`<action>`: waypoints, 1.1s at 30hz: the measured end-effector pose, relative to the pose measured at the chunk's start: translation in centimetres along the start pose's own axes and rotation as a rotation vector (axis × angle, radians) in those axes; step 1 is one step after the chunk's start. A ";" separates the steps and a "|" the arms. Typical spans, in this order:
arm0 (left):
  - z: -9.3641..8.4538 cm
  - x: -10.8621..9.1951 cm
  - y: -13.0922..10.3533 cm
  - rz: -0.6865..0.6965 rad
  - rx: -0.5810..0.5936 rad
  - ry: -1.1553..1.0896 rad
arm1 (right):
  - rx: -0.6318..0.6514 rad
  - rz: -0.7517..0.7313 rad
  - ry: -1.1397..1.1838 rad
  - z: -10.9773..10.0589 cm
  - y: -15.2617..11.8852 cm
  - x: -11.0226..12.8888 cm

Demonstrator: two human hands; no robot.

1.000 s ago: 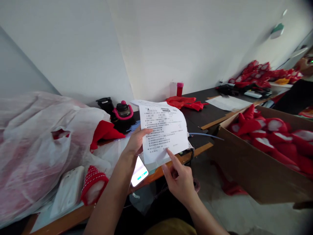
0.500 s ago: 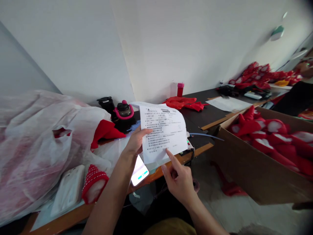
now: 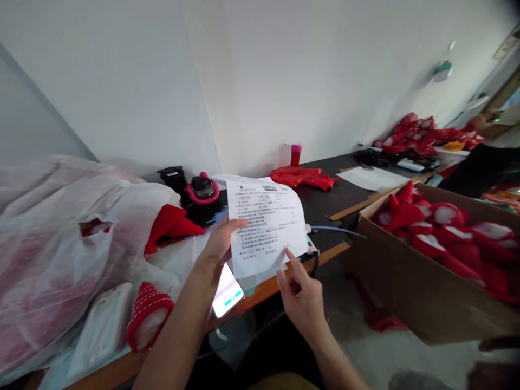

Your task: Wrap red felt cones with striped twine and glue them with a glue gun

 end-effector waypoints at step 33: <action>0.7 0.0 -0.1 0.012 0.001 0.014 | 0.016 0.049 -0.020 -0.1 -0.1 -0.1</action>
Point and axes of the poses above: each hand's wrist, its own y-axis towards the middle knuckle, its own z-axis out of the palm, x = y × z, the point moved 8 cm from there along y, towards the middle knuckle
